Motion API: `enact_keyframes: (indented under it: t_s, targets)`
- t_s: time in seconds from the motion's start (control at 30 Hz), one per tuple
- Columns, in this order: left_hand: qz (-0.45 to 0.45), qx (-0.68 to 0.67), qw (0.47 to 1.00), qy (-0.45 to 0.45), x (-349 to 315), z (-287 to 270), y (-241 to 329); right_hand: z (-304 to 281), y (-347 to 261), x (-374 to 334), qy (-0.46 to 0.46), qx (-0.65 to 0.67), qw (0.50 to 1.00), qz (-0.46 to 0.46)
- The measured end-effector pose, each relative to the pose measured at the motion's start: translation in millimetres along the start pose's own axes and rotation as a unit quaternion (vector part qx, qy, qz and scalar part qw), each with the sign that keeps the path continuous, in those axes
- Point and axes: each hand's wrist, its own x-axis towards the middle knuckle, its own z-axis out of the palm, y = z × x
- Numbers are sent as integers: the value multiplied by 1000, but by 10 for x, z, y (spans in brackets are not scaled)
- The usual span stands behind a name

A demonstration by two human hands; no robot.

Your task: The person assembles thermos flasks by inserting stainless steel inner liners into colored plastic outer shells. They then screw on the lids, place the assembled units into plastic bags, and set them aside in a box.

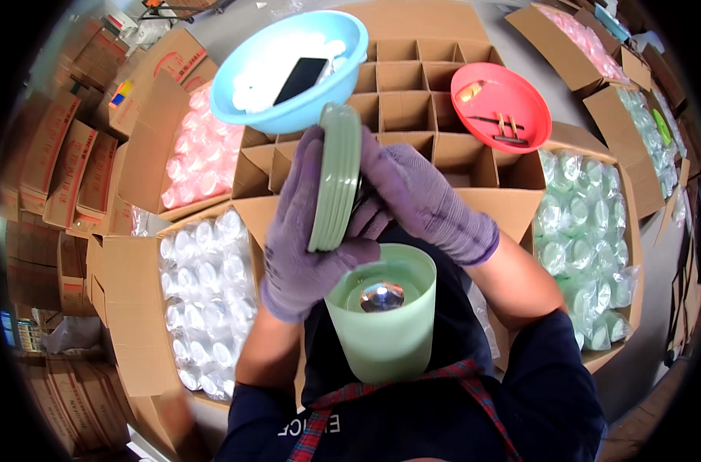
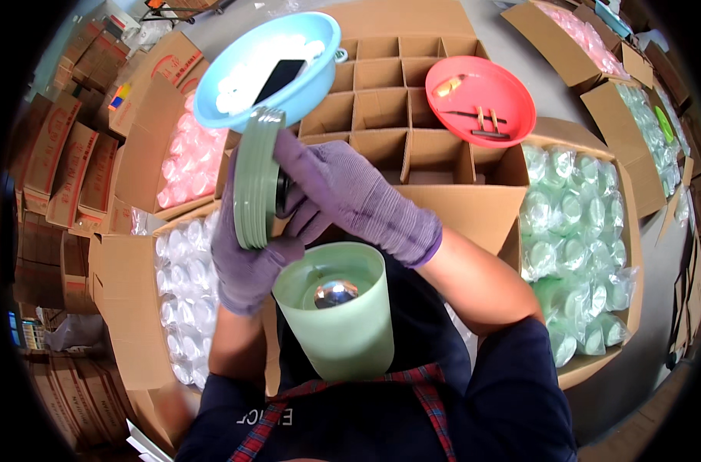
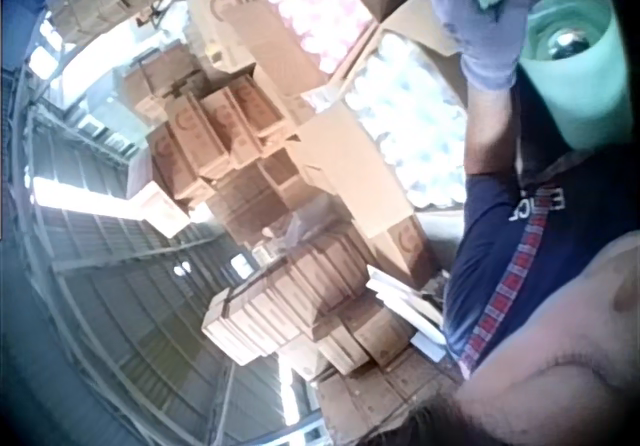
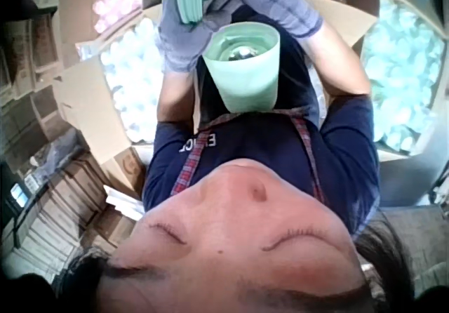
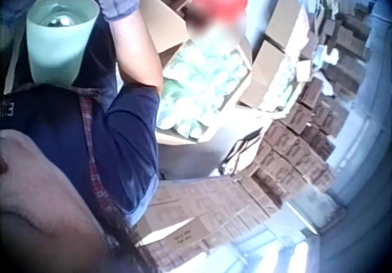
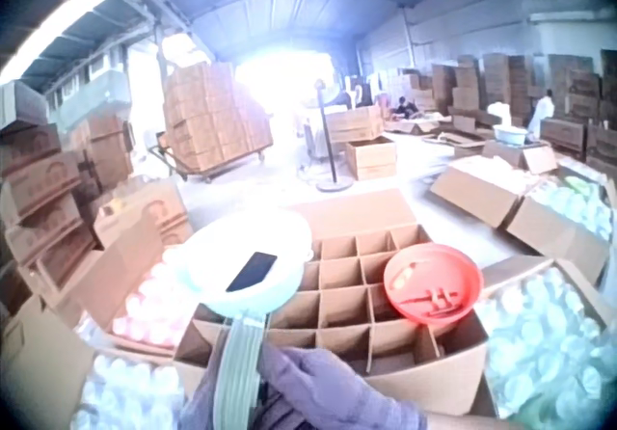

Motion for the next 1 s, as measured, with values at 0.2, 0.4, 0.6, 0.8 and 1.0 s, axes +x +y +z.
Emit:
enact_keyframes:
  t_s: [0.2, 0.4, 0.6, 0.8, 1.0]
  targets:
    - [-86, -12, 957, -278, -30, -505, -151, -237, 541, -441, 184, -219, 932, -223]
    - [37, -94, 945, -311, -241, -509, -267, -174, 945, -805, -17, -109, 955, -275]
    - [82, -67, 971, -212, -412, -363, -318, -239, 1005, -591, -48, -4, 949, -311]
    - [68, -110, 973, -189, -485, -252, -273, -309, 1069, -570, -99, 16, 936, -336]
    - [-32, 280, 938, -202, -489, -438, -579, 106, 408, -1010, -95, -211, 902, -364]
